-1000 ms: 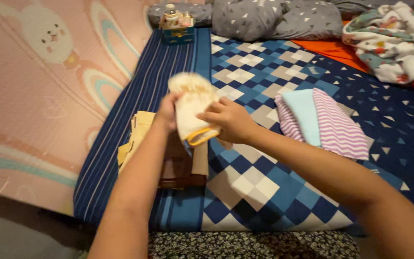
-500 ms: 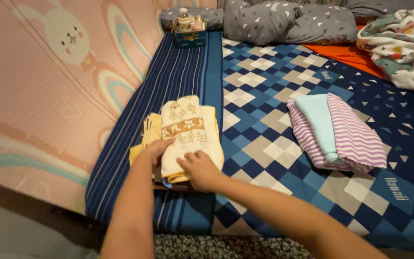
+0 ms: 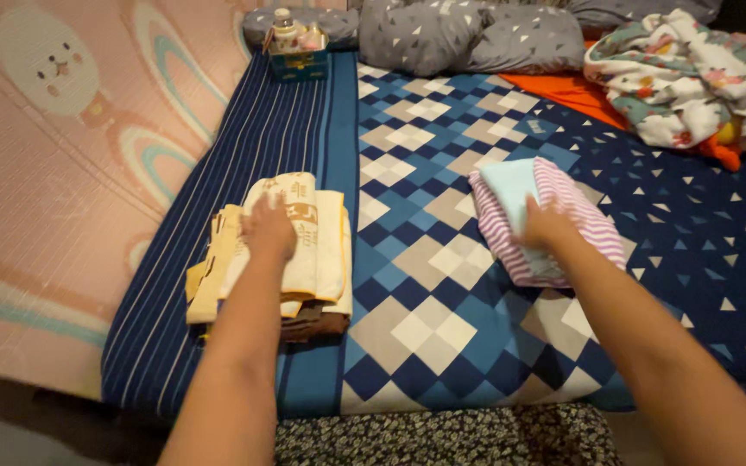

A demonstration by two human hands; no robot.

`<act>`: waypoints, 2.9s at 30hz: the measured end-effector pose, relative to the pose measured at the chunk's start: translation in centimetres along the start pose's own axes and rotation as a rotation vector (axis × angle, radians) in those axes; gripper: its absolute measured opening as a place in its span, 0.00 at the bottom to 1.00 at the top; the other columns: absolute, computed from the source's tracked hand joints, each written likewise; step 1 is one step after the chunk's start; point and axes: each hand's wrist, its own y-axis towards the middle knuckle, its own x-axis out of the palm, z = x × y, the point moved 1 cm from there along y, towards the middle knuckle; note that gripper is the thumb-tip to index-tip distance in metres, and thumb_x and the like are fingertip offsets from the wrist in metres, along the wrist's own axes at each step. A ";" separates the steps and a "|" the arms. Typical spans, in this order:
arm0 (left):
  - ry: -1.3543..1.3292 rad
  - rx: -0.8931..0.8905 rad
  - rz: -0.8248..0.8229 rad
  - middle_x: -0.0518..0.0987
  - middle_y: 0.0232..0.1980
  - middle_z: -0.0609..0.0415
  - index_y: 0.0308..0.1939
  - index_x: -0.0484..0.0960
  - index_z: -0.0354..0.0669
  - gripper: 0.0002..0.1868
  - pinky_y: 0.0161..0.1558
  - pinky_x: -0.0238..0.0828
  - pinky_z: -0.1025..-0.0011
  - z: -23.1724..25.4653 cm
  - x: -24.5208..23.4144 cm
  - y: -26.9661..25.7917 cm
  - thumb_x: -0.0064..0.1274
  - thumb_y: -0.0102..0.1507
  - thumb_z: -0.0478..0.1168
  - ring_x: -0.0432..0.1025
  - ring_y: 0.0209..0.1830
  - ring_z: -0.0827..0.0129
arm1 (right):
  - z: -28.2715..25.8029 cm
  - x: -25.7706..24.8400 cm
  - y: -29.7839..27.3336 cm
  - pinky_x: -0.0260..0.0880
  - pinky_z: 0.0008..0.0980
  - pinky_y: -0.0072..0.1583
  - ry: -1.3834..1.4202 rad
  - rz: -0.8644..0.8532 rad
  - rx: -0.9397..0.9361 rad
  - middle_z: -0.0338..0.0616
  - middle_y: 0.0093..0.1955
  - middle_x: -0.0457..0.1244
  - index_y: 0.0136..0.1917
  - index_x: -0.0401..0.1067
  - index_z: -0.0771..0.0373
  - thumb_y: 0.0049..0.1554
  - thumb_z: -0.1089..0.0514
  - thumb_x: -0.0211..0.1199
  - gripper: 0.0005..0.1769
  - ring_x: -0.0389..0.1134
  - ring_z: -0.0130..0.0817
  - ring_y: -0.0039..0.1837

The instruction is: The person folds several towels and bed linens on a bed and stacks them neatly. They handle each item one at a time, smoothing and aligning edges before placing folded pieces into a growing stack.

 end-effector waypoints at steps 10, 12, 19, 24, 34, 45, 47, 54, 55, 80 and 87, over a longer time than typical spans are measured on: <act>-0.189 0.635 -0.129 0.60 0.76 0.47 0.67 0.72 0.49 0.31 0.68 0.49 0.39 27.3 4.0 -5.2 0.55 0.62 0.55 0.55 0.75 0.50 | 6.7 5.3 -2.0 0.49 0.50 0.78 0.168 -0.092 0.002 0.65 0.85 0.35 0.84 0.44 0.49 0.38 0.36 0.78 0.70 0.46 0.67 0.81; -0.361 0.542 -0.393 0.68 0.74 0.49 0.67 0.76 0.54 0.30 0.66 0.61 0.42 34.5 5.6 -6.4 0.53 0.64 0.58 0.64 0.73 0.52 | 7.8 4.9 -2.3 0.56 0.48 0.76 0.199 -0.097 -0.027 0.61 0.84 0.43 0.83 0.49 0.49 0.37 0.39 0.78 0.67 0.52 0.63 0.80; -0.965 0.420 -0.689 0.71 0.69 0.29 0.70 0.66 0.26 0.44 0.67 0.63 0.60 49.0 12.4 -9.6 0.50 0.65 0.62 0.68 0.69 0.44 | 14.7 6.1 -3.1 0.63 0.43 0.71 0.742 0.031 -0.229 0.59 0.77 0.55 0.82 0.48 0.54 0.34 0.53 0.74 0.67 0.60 0.51 0.76; -1.249 0.142 -0.845 0.73 0.66 0.37 0.70 0.64 0.36 0.41 0.59 0.70 0.57 50.2 13.2 -10.6 0.58 0.62 0.58 0.71 0.61 0.53 | 15.6 6.7 -3.1 0.61 0.40 0.70 0.857 0.131 -0.005 0.66 0.77 0.51 0.81 0.43 0.65 0.40 0.52 0.81 0.66 0.57 0.51 0.75; -1.364 -0.106 -1.169 0.75 0.47 0.58 0.58 0.74 0.62 0.22 0.36 0.68 0.63 47.7 9.6 -10.0 0.51 0.62 0.59 0.70 0.38 0.70 | 12.0 3.6 -4.6 0.74 0.38 0.54 0.603 0.175 -0.175 0.46 0.52 0.74 0.68 0.76 0.48 0.44 0.56 0.68 0.36 0.76 0.41 0.51; -1.519 -0.196 -1.162 0.80 0.44 0.51 0.57 0.78 0.42 0.24 0.35 0.69 0.63 48.9 14.8 -10.7 0.50 0.65 0.55 0.73 0.39 0.65 | 9.1 1.9 -6.5 0.62 0.41 0.69 0.363 0.049 -0.301 0.55 0.71 0.61 0.78 0.59 0.56 0.35 0.51 0.82 0.60 0.62 0.48 0.70; -1.719 -0.123 -1.203 0.84 0.50 0.42 0.58 0.78 0.33 0.27 0.42 0.78 0.62 48.8 15.3 -10.5 0.51 0.66 0.53 0.80 0.46 0.57 | 10.0 2.1 -5.6 0.67 0.39 0.68 0.551 -0.061 -0.282 0.49 0.70 0.64 0.77 0.61 0.53 0.37 0.55 0.78 0.55 0.66 0.44 0.69; -1.383 -0.009 -0.889 0.81 0.48 0.50 0.52 0.82 0.40 0.25 0.46 0.70 0.66 46.6 14.6 -8.4 0.54 0.66 0.58 0.74 0.42 0.67 | 13.8 4.3 -2.4 0.66 0.44 0.65 0.106 0.144 -0.190 0.51 0.67 0.66 0.71 0.69 0.51 0.48 0.50 0.68 0.37 0.68 0.48 0.67; -1.422 -0.048 -0.954 0.80 0.45 0.53 0.50 0.82 0.42 0.23 0.42 0.69 0.65 46.4 14.3 -8.6 0.54 0.66 0.58 0.72 0.38 0.68 | 13.5 4.9 -2.5 0.63 0.46 0.65 -0.121 0.294 -0.240 0.52 0.66 0.64 0.70 0.70 0.51 0.48 0.45 0.69 0.36 0.65 0.49 0.68; -1.403 -0.050 -1.237 0.80 0.53 0.59 0.55 0.78 0.52 0.27 0.40 0.64 0.65 45.7 10.7 -8.8 0.35 0.69 0.64 0.72 0.40 0.70 | 10.0 3.7 -1.4 0.65 0.49 0.63 0.252 0.188 -0.109 0.65 0.67 0.60 0.73 0.65 0.57 0.40 0.30 0.70 0.53 0.63 0.59 0.66; -1.399 -0.038 -1.244 0.78 0.54 0.55 0.57 0.77 0.51 0.28 0.42 0.65 0.64 45.1 11.6 -8.7 0.35 0.69 0.65 0.73 0.42 0.68 | 9.7 3.8 -1.1 0.69 0.50 0.60 0.540 0.348 0.082 0.59 0.55 0.69 0.60 0.77 0.59 0.63 0.42 0.56 0.23 0.70 0.60 0.60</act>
